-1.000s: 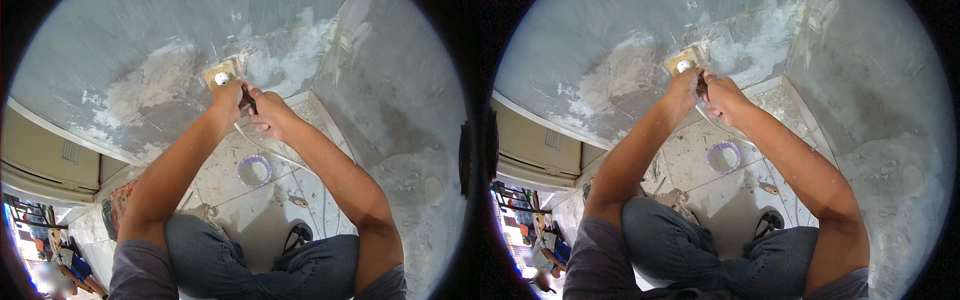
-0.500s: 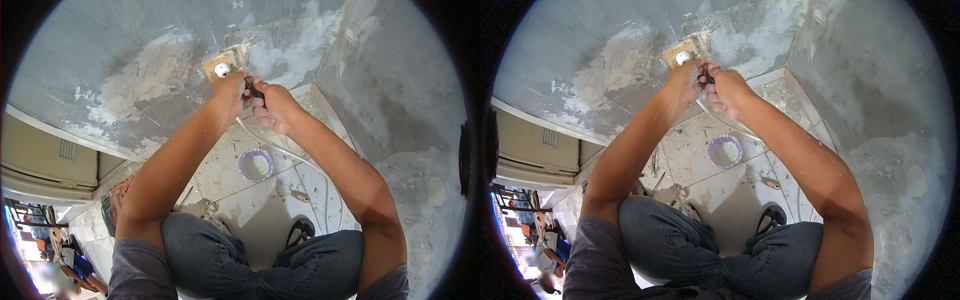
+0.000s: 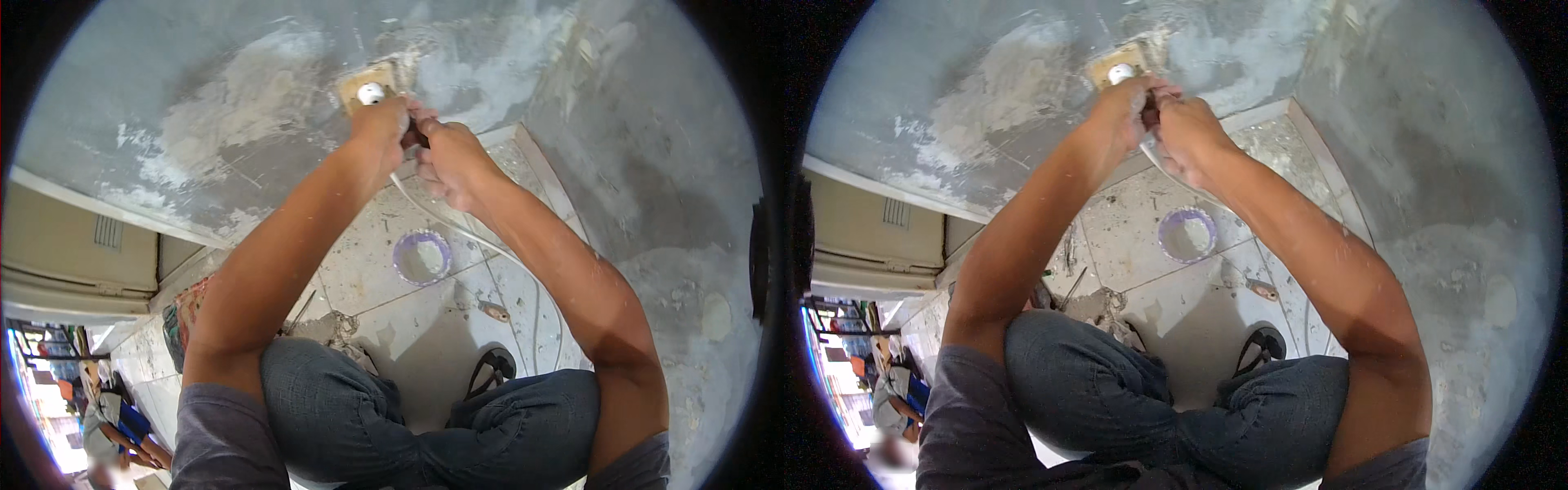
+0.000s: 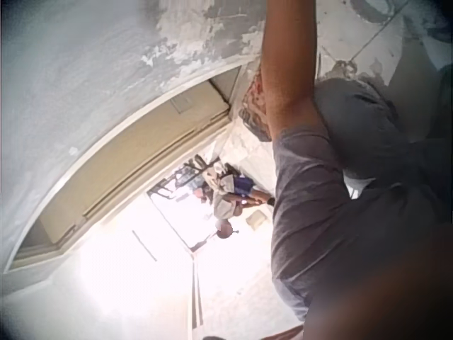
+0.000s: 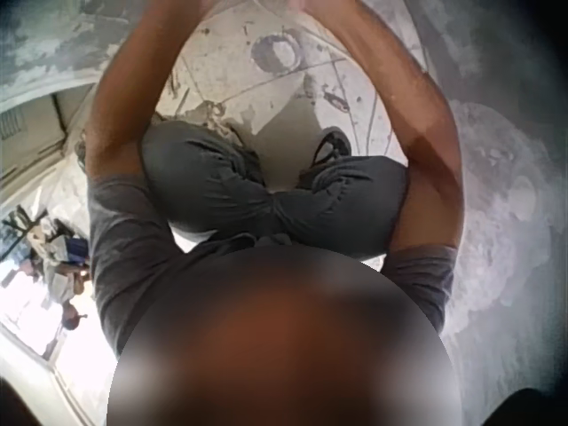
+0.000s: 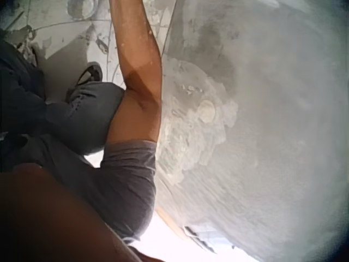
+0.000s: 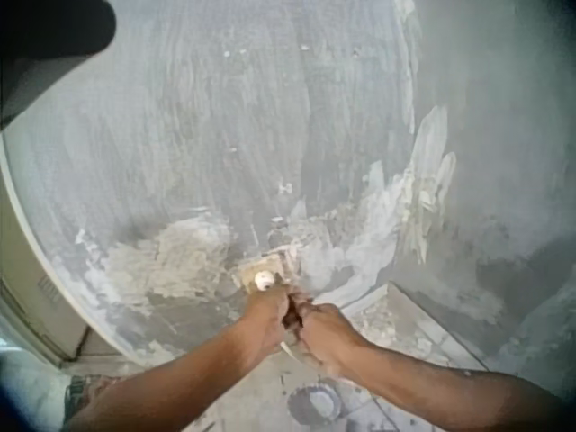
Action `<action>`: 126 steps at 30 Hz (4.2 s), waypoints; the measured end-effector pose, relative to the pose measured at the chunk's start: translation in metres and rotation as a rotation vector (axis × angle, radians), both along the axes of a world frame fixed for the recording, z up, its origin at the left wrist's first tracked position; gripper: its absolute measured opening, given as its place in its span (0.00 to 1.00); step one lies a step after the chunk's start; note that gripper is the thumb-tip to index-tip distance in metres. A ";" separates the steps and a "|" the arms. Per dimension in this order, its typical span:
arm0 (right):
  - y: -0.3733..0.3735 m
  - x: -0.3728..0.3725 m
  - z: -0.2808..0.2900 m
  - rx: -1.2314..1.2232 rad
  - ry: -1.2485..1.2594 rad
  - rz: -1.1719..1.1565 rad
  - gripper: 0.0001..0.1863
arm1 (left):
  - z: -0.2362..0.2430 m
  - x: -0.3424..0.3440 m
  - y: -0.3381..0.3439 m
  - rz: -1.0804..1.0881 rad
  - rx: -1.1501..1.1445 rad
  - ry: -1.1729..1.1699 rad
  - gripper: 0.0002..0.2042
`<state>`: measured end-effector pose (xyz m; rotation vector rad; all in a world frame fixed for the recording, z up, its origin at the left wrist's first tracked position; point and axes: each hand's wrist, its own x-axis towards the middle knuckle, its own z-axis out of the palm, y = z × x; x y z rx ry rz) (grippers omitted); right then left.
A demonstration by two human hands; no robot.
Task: Applying putty/filler to wall cracks and around an outlet.
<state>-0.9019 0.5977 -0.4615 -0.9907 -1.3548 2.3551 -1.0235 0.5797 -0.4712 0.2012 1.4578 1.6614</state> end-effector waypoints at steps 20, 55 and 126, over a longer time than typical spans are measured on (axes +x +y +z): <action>0.008 0.021 -0.005 0.005 0.102 0.094 0.15 | -0.010 -0.015 -0.012 -0.234 0.031 0.176 0.12; -0.089 0.241 -0.251 1.259 -0.617 0.316 0.15 | -0.231 0.034 -0.200 -0.161 -0.061 -0.055 0.05; -0.010 0.157 -0.195 -0.199 0.480 -0.356 0.12 | -0.178 0.031 -0.191 -0.426 -0.021 -0.233 0.09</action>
